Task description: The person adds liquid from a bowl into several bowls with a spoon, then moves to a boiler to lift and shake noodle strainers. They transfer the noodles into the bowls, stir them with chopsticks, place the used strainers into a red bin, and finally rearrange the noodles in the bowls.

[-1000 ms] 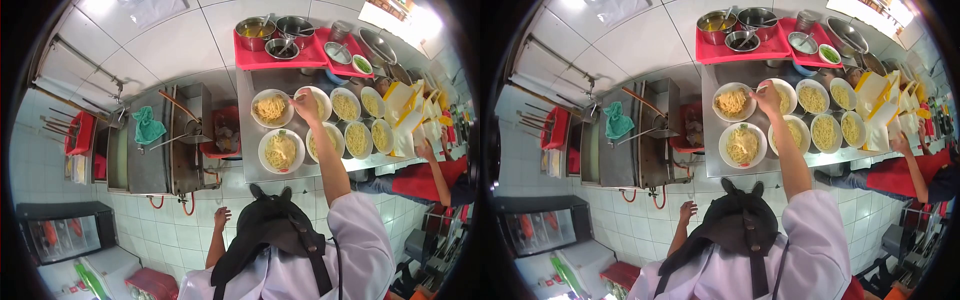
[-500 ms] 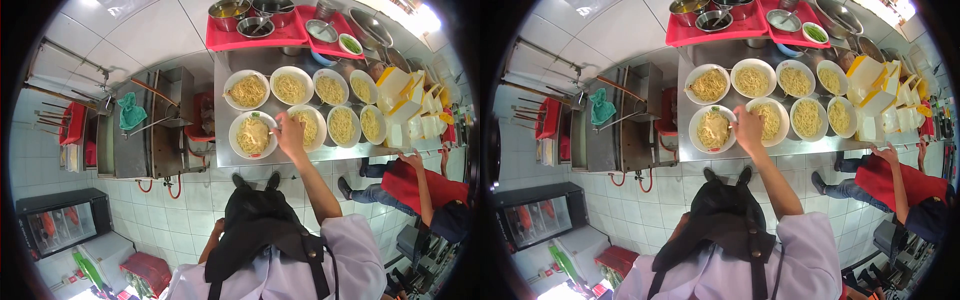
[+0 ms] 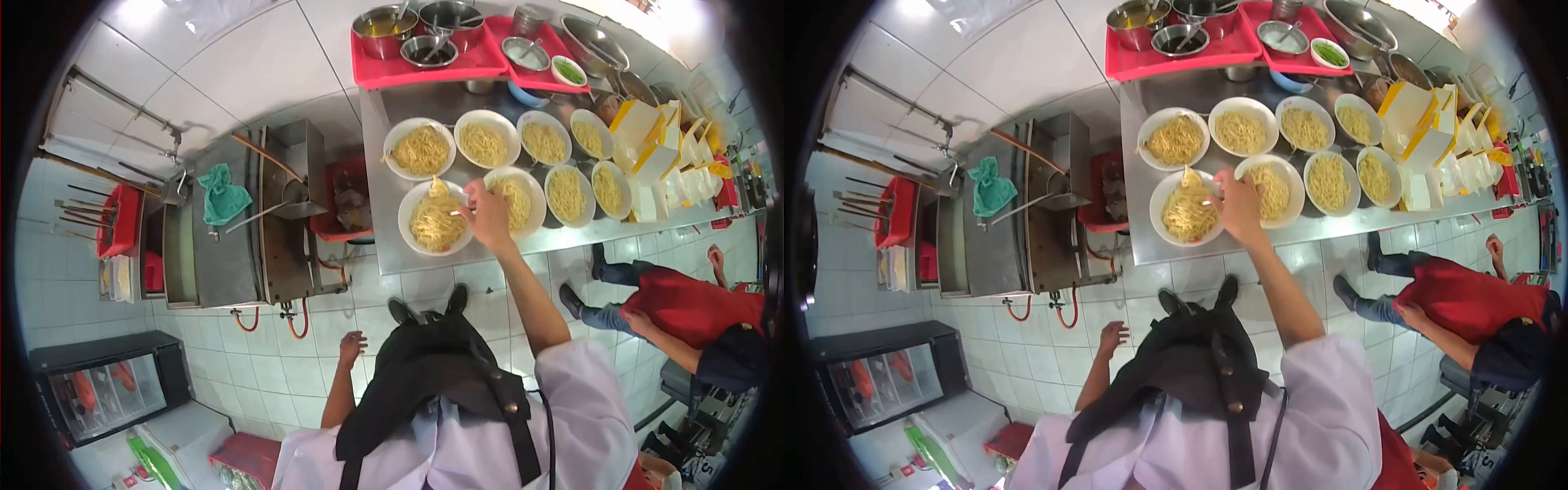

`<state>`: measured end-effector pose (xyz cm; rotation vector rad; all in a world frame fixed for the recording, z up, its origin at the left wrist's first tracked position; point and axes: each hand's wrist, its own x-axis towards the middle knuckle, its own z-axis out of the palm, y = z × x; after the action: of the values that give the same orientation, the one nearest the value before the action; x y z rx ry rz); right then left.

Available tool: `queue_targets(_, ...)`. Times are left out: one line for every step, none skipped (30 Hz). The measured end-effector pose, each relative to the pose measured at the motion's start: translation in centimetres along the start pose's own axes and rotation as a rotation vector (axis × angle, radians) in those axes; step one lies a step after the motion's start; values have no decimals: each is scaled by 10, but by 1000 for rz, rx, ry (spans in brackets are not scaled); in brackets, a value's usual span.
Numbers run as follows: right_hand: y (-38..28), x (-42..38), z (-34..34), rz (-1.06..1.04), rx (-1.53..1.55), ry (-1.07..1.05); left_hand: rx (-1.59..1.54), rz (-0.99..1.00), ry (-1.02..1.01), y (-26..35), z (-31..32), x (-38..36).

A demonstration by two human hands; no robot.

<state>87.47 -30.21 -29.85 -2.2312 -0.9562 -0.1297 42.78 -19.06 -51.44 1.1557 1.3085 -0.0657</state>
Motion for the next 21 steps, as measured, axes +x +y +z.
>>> queue_targets(21,7,18,196,545,-139,-4,28,-17,11,-2,9)
queue_targets(41,7,27,267,648,-185,42,-9,-12,12,-2,9)
queue_targets(38,8,22,270,638,-185,96,-66,-10,0,-3,3)
queue_targets(29,11,10,256,568,-182,35,-57,-11,-10,-3,6)
queue_targets(16,17,-7,244,493,-164,52,-49,-37,-15,-2,8)
queue_targets(-13,21,-35,107,-126,-217,52,-97,-70,-25,-1,6)
queue_targets(-20,21,-36,132,-144,-198,50,-143,-100,-33,0,6)
queue_targets(-26,27,-35,-45,-370,41,61,-166,-115,-36,2,9)
queue_targets(-31,29,-34,-220,-600,267,72,-198,-130,-45,3,10)
queue_targets(-25,26,-18,-188,-406,77,368,166,-210,-62,0,9)
queue_targets(-12,17,-2,-144,-199,-102,335,59,-178,-52,6,3)
queue_targets(-2,13,0,-123,-211,-75,448,194,-257,-72,-2,16)
queue_targets(5,15,1,138,113,-173,551,334,-330,-88,-8,33)
queue_targets(6,20,-2,389,447,-273,562,351,-336,-68,-5,31)
queue_targets(10,27,-8,390,440,-255,416,268,-267,-55,1,21)
queue_targets(2,29,-22,354,430,-249,277,165,-203,-54,1,10)
queue_targets(-6,31,-36,317,419,-239,290,164,-220,-48,1,5)
queue_targets(-14,32,-45,118,54,-161,343,240,-247,-40,2,4)
queue_targets(-21,32,-39,126,49,-152,393,315,-269,-36,-1,3)
queue_targets(-31,32,-31,-17,-239,-48,454,416,-357,-65,-14,30)
queue_targets(-37,30,-25,-159,-524,53,459,416,-361,-62,-12,31)
